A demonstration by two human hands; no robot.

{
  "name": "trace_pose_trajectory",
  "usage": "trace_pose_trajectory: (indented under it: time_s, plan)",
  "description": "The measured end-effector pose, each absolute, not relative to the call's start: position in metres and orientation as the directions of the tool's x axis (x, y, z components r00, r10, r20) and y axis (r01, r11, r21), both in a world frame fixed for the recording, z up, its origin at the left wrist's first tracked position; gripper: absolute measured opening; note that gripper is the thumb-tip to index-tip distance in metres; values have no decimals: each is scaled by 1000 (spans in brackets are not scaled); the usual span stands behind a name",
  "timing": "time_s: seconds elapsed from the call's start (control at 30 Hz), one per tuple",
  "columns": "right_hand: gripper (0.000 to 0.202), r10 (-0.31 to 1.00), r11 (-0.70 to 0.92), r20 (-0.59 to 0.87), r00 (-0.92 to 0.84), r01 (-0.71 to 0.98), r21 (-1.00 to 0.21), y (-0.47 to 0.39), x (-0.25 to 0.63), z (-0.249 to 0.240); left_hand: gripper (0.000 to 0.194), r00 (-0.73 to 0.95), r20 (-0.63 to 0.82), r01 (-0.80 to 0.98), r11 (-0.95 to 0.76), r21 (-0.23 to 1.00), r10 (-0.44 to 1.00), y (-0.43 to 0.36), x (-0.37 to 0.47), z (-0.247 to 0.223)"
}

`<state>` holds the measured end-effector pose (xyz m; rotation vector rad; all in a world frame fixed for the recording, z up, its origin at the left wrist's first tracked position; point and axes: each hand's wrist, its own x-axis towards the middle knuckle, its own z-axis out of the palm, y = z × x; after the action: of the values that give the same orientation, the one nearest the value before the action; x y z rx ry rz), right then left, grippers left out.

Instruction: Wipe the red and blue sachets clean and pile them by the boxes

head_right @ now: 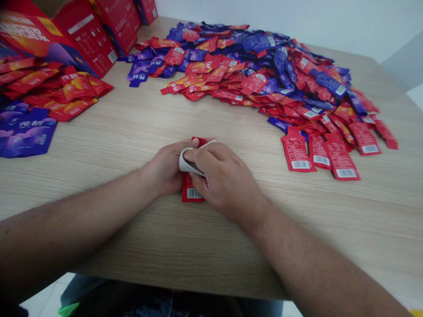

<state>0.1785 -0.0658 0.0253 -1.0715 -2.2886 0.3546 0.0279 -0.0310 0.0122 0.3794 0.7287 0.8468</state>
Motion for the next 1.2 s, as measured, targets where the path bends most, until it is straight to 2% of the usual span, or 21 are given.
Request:
trace_pose_trajectory:
  time_s: [0.2,0.33,0.4,0.5,0.6,0.7,0.83,0.9,1.03,1.2]
  plan:
    - [30,566,722,130,-814,413,-555,-71,180,38,29,386,-440,-585,583,564,811,-24,24,14]
    - [32,560,670,9,-829,446,-594,-61,192,43,31,388,-438,-575,584,573,811,-24,24,15]
    - [29,616,663,45,-786,487,-569,-56,197,41,31,388,-438,-573,584,575,811,-26,26,15]
    - [25,729,664,254,-635,566,-489,-53,196,34,23,400,-438,-541,593,596,805,-29,30,13]
    - [28,774,627,439,-457,650,-429,-53,190,27,13,394,-424,-546,579,606,816,-31,34,13]
    - [30,793,581,485,-367,695,-424,-53,186,22,18,395,-442,-567,592,573,805,-29,38,14]
    - [31,823,524,484,-296,723,-450,-53,184,20,26,398,-472,-575,614,540,787,-27,38,17]
    - [30,827,531,463,-318,712,-460,-54,184,21,27,388,-483,-572,616,541,785,-27,36,16]
    - [29,805,593,360,-472,634,-496,-59,182,22,30,338,-500,-577,595,559,797,-22,28,13]
    - [30,722,623,154,-675,538,-567,-69,175,26,32,274,-455,-570,524,633,847,-10,15,8]
